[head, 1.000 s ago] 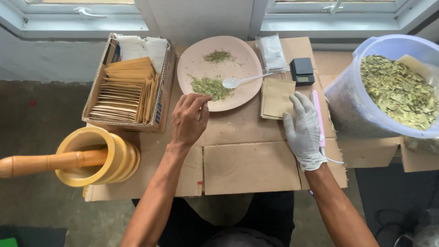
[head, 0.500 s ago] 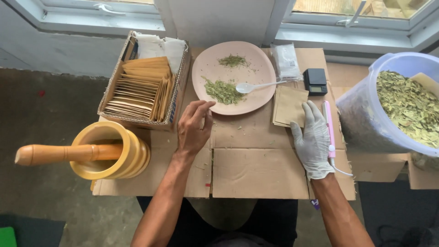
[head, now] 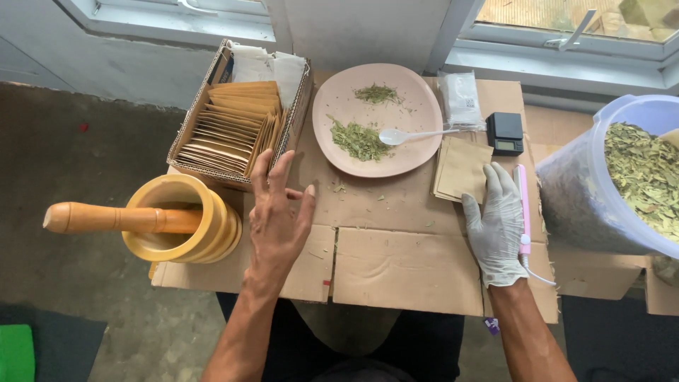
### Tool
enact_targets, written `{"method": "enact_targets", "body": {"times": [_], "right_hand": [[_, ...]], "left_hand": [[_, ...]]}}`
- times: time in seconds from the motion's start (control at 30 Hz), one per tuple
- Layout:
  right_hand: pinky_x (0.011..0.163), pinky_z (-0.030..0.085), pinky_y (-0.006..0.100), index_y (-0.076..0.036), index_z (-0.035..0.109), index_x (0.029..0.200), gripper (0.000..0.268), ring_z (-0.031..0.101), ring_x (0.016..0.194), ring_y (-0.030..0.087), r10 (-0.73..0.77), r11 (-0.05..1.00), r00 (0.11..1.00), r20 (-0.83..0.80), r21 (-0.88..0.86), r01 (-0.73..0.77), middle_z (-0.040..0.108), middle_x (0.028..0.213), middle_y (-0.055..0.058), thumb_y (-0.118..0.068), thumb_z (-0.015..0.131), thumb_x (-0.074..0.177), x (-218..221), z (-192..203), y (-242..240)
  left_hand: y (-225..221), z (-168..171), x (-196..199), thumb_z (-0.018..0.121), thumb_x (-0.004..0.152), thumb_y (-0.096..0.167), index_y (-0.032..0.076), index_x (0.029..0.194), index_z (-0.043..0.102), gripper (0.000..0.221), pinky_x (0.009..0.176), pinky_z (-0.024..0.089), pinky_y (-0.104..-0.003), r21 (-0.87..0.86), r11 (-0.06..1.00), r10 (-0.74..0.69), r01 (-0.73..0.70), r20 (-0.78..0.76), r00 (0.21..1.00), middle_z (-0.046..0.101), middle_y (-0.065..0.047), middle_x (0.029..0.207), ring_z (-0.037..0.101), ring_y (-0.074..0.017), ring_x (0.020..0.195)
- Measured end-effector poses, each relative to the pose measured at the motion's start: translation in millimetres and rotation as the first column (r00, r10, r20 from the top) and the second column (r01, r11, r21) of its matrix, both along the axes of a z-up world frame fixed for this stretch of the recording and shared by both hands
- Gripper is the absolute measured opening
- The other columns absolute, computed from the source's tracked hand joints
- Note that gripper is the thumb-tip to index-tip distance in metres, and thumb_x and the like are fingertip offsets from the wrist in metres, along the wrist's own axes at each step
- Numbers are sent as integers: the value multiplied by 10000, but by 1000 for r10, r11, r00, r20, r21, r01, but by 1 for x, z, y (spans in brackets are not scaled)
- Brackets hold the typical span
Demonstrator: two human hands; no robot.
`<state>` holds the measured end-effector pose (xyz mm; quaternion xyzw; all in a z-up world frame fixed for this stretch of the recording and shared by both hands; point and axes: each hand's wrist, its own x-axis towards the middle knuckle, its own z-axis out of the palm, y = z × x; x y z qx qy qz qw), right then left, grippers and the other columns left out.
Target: Folding and heat-sealing small paper pouches containing tea leaves using a handheld heat sealer.
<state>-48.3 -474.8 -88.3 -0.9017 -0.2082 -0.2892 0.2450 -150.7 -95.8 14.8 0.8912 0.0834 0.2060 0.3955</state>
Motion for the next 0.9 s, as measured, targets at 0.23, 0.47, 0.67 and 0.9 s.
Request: {"method": "enact_targets", "body": {"times": [0.23,0.47,0.67,0.9], "right_hand": [[1311,405,590,-32,498,1708,657,495,1547,481,0,1000,1000,5,0,0,552,1630,279,-300,693,1140,-2,6,2],[1365,323,614,60,503,1661,621,498,1535,517,58,998,998,33,-16,-57,551,1615,332,-263,669,1158,-2,5,-1],[1377,302,619,86,477,1652,588,457,1575,521,54,998,999,0,27,-54,522,1651,331,-269,596,1200,-6,10,1],[1395,287,645,86,467,1651,607,414,1612,545,49,999,999,7,19,-49,517,1642,327,-311,570,1202,-6,15,4]], "left_hand": [[-11,31,-12,766,1026,180,122,1698,417,760,894,652,-719,21,999,-36,41,-204,978,227,-408,1738,799,-522,1105],[34,59,59,723,1120,250,163,1261,758,170,724,569,-537,199,978,22,-70,233,972,706,-112,1168,743,-318,824],[135,57,225,832,1046,229,181,1064,881,71,813,626,-510,429,887,190,-169,-5,982,861,-67,1013,777,-317,939],[164,1,301,726,979,136,179,747,647,249,915,518,-515,501,865,272,-26,-424,864,692,-37,803,642,-265,812]]}}
